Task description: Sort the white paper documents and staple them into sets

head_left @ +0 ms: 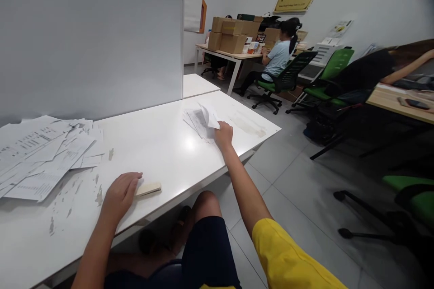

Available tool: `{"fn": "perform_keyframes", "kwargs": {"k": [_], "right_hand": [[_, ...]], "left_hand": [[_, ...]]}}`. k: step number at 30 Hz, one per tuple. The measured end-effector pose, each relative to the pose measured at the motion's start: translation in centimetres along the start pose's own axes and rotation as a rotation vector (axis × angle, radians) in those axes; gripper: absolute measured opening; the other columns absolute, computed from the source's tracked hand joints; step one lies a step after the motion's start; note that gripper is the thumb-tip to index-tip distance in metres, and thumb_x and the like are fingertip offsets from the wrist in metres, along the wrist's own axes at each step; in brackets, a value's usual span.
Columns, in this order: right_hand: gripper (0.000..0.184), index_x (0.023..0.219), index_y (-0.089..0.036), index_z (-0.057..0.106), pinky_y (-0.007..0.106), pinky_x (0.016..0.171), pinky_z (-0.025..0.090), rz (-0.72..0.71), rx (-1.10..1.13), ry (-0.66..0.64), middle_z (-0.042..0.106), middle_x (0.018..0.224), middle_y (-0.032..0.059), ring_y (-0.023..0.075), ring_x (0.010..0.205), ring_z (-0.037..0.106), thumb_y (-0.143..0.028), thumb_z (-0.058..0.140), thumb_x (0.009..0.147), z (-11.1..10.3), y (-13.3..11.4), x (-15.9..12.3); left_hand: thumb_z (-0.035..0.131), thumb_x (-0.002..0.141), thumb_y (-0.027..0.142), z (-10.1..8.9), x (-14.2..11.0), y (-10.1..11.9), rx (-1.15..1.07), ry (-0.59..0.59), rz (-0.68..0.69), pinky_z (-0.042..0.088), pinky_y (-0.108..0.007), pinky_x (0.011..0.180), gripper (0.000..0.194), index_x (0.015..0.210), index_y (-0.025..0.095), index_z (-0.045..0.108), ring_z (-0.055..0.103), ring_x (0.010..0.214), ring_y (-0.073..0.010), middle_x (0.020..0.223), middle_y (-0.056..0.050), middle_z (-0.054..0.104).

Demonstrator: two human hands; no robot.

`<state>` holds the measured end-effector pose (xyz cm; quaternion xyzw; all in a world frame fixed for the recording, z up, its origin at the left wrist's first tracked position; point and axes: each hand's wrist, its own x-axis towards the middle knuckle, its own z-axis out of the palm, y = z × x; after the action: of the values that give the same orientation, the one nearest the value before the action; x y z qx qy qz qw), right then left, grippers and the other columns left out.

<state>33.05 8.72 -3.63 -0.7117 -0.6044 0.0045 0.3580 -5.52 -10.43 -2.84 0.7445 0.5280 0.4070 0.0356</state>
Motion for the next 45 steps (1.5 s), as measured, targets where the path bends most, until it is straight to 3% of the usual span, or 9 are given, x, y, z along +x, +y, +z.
{"fn": "perform_keyframes", "kwargs": {"k": [3, 6, 10, 13, 19, 24, 35, 39, 45], "right_hand": [[0.027, 0.101, -0.014, 0.067, 0.035, 0.08, 0.04, 0.001, 0.202, 0.176, 0.068, 0.096, 0.0115, 0.025, 0.089, 0.058, -0.019, 0.045, 0.086, -1.1, -0.9, -2.3], [0.027, 0.09, -0.017, 0.066, 0.035, 0.073, 0.043, -0.05, 0.344, 0.319, 0.066, 0.082, 0.0085, 0.0234, 0.077, 0.058, -0.033, 0.044, 0.094, -2.7, -1.8, -7.9], [0.021, 0.094, -0.019, 0.068, 0.036, 0.071, 0.044, -0.403, 0.276, 0.249, 0.068, 0.08, 0.0076, 0.0229, 0.076, 0.06, -0.031, 0.049, 0.094, -5.9, -1.4, -16.8], [0.028, 0.116, -0.019, 0.064, 0.038, 0.078, 0.043, -0.663, 0.121, 0.104, 0.071, 0.101, 0.0101, 0.025, 0.091, 0.063, -0.02, 0.051, 0.091, -8.7, -0.5, -20.2], [0.056, 0.143, -0.021, 0.043, 0.043, 0.093, 0.044, -0.677, 0.085, -0.155, 0.058, 0.135, 0.0106, 0.0279, 0.119, 0.054, -0.014, 0.047, 0.088, -11.0, -0.3, -21.1], [0.052, 0.149, -0.026, 0.033, 0.046, 0.105, 0.039, -0.757, 0.22, -0.27, 0.054, 0.14, 0.0082, 0.0231, 0.127, 0.051, -0.025, 0.04, 0.098, -9.7, -0.8, -22.4], [0.049, 0.148, -0.031, 0.037, 0.044, 0.115, 0.028, -1.007, 0.165, -0.456, 0.045, 0.149, 0.004, 0.0219, 0.139, 0.04, -0.037, 0.038, 0.1, -9.1, -2.9, -23.0], [0.057, 0.146, -0.029, 0.039, 0.051, 0.116, 0.025, -0.799, 0.315, -0.403, 0.042, 0.151, 0.0074, 0.0271, 0.14, 0.037, -0.055, 0.036, 0.096, -9.6, -2.3, -22.9], [0.059, 0.136, -0.024, 0.05, 0.043, 0.088, 0.05, 0.108, 0.59, -0.258, 0.056, 0.132, 0.0144, 0.0282, 0.116, 0.056, -0.052, 0.058, 0.084, -7.9, 0.8, -21.2]], "left_hand": [[0.05, 0.091, 0.029, 0.0, -0.9, 1.8, -0.012, 0.092, 0.085, 0.042, -0.048, 0.103, 0.024, 0.1, 0.019, 0.07, 0.061, 0.112, -0.0273, 0.098, -0.009, 0.073], [0.058, 0.087, 0.034, 2.0, -2.8, 6.9, -0.304, -0.036, 0.1, 0.038, -0.049, 0.109, 0.024, 0.106, 0.027, 0.071, 0.054, 0.126, -0.0292, 0.106, -0.006, 0.072], [0.05, 0.09, 0.054, 6.9, -4.2, 14.3, -1.085, -0.219, -0.463, 0.033, -0.047, 0.114, 0.07, 0.151, 0.037, 0.02, 0.036, 0.141, -0.0272, 0.159, -0.005, 0.025], [0.047, 0.087, 0.064, 9.4, -3.5, 16.8, -1.449, -0.13, -0.735, 0.037, -0.045, 0.111, 0.077, 0.152, 0.034, 0.02, 0.043, 0.137, -0.0274, 0.157, -0.008, 0.029], [0.06, 0.085, 0.053, 10.4, -2.5, 17.3, -1.629, -0.012, -0.752, 0.044, -0.04, 0.103, 0.055, 0.131, 0.024, 0.053, 0.05, 0.129, -0.0259, 0.136, -0.01, 0.057], [0.073, 0.077, 0.033, 10.4, -3.4, 17.0, -1.599, 0.048, -0.862, 0.052, -0.035, 0.088, 0.046, 0.12, 0.023, 0.059, 0.061, 0.11, -0.0226, 0.124, -0.008, 0.064], [0.071, 0.075, 0.048, 9.4, -4.1, 15.1, -1.497, -0.009, -0.949, 0.054, -0.039, 0.084, 0.041, 0.1, 0.017, 0.064, 0.064, 0.104, -0.0258, 0.109, -0.01, 0.069], [0.077, 0.067, 0.043, 9.8, -4.5, 14.3, -1.332, -0.021, -1.001, 0.054, -0.039, 0.082, 0.04, 0.093, 0.016, 0.064, 0.066, 0.093, -0.0243, 0.098, -0.008, 0.071], [0.069, 0.071, 0.055, 8.7, -3.3, 12.2, -1.008, -0.24, -0.801, 0.05, -0.043, 0.09, 0.042, 0.086, 0.016, 0.07, 0.065, 0.092, -0.0284, 0.087, -0.008, 0.072]]}}
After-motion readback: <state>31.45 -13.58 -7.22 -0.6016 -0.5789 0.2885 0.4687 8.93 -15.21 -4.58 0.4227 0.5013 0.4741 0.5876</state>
